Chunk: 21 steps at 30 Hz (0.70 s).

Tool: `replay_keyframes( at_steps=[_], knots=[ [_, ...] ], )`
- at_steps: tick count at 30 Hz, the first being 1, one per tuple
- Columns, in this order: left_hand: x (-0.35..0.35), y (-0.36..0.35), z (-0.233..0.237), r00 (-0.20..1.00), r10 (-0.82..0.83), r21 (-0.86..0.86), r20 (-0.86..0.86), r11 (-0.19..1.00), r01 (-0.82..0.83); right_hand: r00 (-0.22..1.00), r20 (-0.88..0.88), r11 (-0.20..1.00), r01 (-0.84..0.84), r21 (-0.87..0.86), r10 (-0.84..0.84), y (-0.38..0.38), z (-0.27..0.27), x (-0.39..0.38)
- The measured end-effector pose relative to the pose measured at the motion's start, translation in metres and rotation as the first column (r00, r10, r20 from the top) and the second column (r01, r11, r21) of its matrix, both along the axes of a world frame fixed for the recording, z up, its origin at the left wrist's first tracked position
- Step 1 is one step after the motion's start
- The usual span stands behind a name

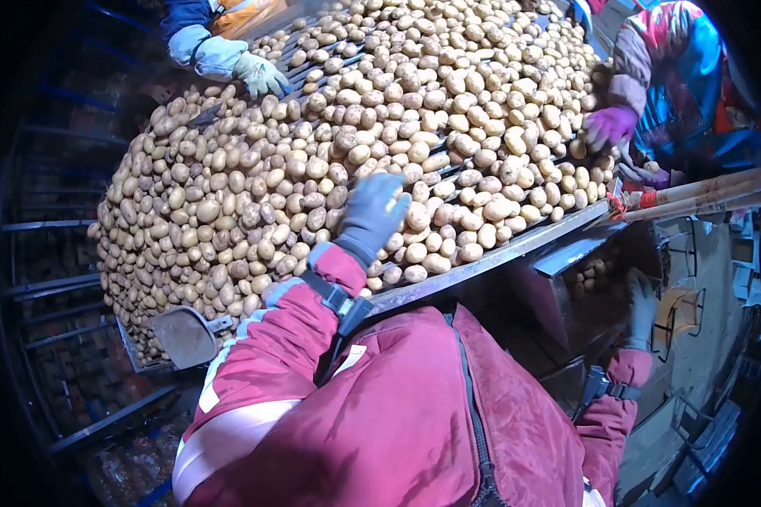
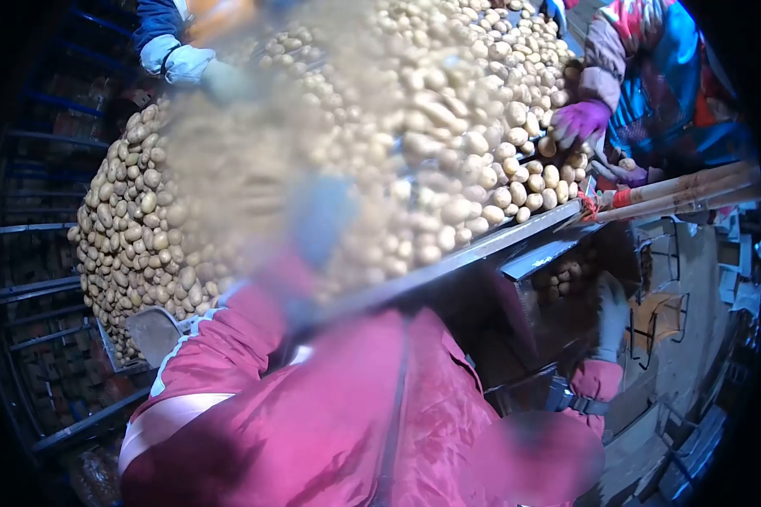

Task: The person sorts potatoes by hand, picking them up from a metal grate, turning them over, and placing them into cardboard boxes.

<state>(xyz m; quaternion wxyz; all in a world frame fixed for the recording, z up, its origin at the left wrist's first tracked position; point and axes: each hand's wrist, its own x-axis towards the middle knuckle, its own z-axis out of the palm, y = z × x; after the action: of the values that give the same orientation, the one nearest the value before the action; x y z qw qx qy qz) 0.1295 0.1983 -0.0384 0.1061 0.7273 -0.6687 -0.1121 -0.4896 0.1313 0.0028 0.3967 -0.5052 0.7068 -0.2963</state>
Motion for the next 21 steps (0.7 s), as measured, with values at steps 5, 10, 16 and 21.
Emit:
replay_keyframes(
  at_steps=[5, 10, 16, 21],
  knots=[
    [-0.054, 0.017, 0.019, 0.991, -0.067, 0.065, -0.114, 0.995, 0.075, 0.843, 0.534, 0.952, -0.213, 0.221, 0.064, 0.005, 0.025, 0.224],
    [-0.049, 0.026, 0.032, 0.785, 0.135, 0.116, -0.605, 0.990, -0.081, 0.689, 0.718, 0.746, -0.530, 0.403, 0.101, 0.026, -0.004, 0.343],
    [-0.029, 0.075, 0.061, 0.552, 0.073, 0.020, -0.831, 0.995, -0.101, 0.273, 0.956, 0.505, -0.843, 0.186, 0.104, 0.035, -0.028, 0.420],
    [0.125, 0.135, 0.062, 0.690, 0.431, -0.103, -0.582, 0.802, -0.588, 0.236, 0.502, 0.373, -0.908, -0.192, 0.832, 0.034, -0.051, 0.447]
  ],
)
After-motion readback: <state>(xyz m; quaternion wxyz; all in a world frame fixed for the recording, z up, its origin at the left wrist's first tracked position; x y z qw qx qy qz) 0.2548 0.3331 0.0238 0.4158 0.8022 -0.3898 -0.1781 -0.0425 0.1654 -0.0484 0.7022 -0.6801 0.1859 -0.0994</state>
